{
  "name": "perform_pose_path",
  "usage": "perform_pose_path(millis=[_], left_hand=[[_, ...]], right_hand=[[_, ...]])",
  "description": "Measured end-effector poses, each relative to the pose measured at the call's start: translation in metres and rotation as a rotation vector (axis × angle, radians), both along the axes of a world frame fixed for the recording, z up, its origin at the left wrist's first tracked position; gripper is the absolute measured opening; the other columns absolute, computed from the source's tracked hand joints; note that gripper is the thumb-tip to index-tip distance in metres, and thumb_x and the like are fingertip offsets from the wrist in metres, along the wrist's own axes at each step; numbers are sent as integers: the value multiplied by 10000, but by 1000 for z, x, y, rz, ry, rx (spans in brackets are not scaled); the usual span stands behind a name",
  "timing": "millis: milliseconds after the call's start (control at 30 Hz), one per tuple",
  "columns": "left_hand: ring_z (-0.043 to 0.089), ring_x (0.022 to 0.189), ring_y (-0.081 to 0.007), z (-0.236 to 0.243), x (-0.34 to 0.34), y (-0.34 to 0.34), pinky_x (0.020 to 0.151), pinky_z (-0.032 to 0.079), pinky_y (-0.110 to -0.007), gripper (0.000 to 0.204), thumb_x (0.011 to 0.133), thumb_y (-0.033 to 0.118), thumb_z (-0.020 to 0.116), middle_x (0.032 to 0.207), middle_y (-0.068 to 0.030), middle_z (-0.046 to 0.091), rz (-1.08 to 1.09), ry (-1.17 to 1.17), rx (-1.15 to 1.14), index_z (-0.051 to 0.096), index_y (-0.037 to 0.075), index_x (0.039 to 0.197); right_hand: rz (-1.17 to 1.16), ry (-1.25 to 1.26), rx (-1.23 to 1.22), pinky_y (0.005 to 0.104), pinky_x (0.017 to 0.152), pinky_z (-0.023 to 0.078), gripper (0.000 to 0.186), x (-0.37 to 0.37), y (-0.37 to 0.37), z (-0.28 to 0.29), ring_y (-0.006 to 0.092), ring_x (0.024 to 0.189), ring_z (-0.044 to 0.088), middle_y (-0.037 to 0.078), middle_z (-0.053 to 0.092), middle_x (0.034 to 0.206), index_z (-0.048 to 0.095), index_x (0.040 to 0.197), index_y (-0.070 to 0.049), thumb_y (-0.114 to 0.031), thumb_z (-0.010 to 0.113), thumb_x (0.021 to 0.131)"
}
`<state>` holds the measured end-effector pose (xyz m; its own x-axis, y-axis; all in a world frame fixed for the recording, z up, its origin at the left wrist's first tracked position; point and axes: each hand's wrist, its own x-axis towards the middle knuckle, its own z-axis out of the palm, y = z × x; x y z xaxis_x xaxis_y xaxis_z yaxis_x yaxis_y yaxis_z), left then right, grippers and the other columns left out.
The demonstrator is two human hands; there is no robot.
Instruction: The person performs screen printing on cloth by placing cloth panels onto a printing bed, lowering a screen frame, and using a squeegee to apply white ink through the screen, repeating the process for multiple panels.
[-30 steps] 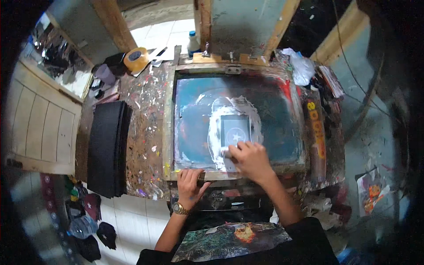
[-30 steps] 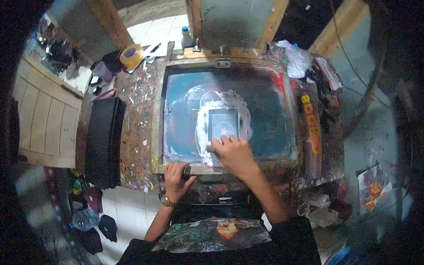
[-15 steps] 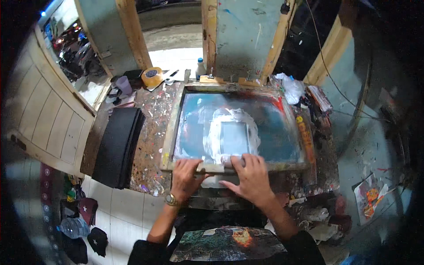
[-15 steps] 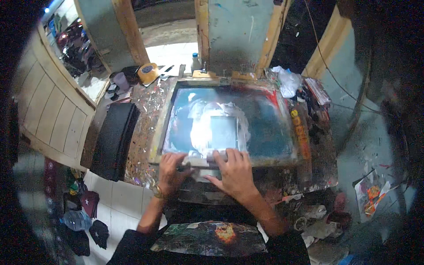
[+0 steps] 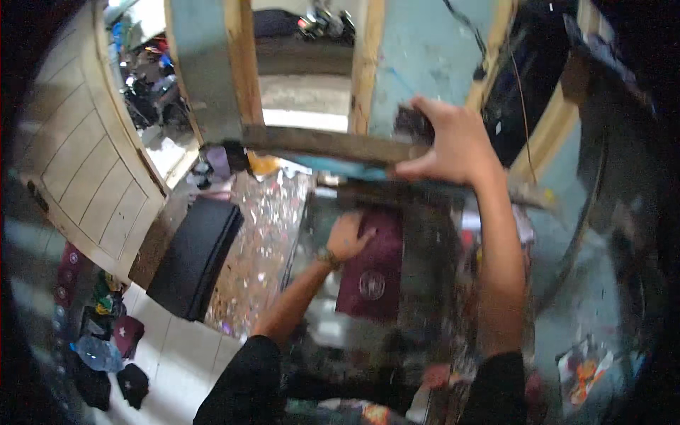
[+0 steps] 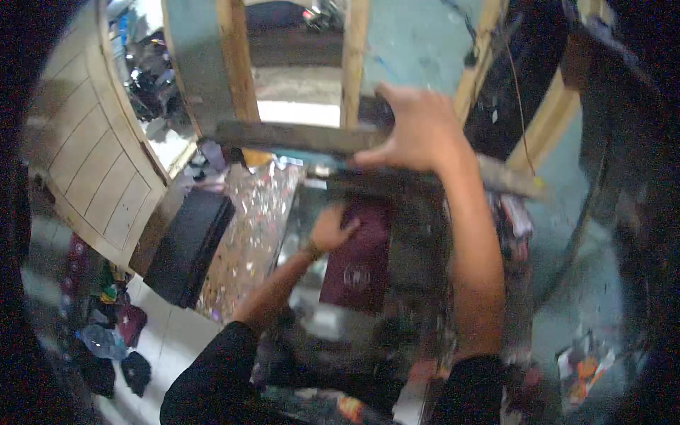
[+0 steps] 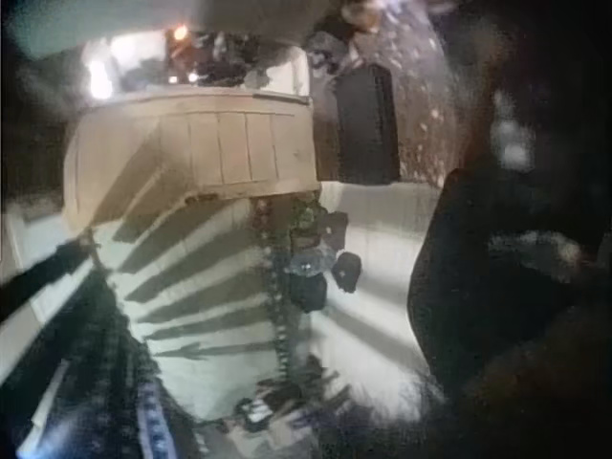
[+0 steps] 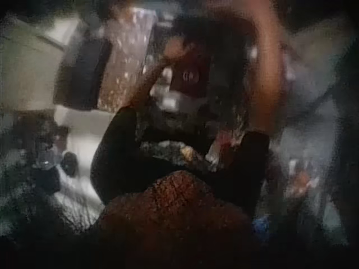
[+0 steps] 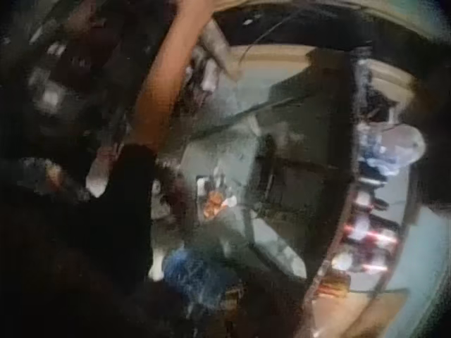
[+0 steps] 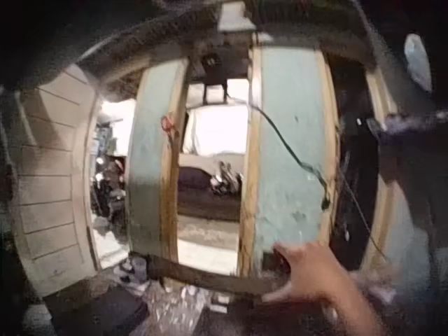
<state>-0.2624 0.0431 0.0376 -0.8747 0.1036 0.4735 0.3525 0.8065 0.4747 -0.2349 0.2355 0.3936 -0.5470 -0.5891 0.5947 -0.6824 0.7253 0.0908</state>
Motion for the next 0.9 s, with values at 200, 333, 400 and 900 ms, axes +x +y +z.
perform_pose_path(millis=[200,333,400,900], left_hand=[[307,1543,-373,-104,-75,17,1267,128,-596,774,1060,582,357,1662,-208,336,53,-253,-195,317,46,1616],[283,1558,-347,-60,-66,17,1272,84,-614,720,1077,531,346,1679,-170,319,64,-429,-243,332,47,1610],[304,1549,-336,-52,-53,12,1260,88,-640,604,1087,458,370,1685,-131,324,17,-374,-273,455,92,1560],[721,923,-326,57,124,-272,843,563,-410,322,994,189,660,1075,-202,738,889,533,421,720,57,1282]], right_hand=[[-8,-87,30,470,944,553,995,-33,-2,6,406,1012,726,238,745,1060,662,1254,-16,-617,917,503],[-26,-120,14,466,954,547,1013,-30,1,35,401,1022,724,246,741,1083,658,1261,-11,-615,923,492],[-72,-170,9,462,969,540,1029,-32,-5,35,406,1053,713,258,733,1107,650,1273,-1,-598,932,484],[-45,-61,-46,441,992,539,1043,-58,5,41,403,1101,708,249,735,1146,639,1282,26,-520,960,454]])
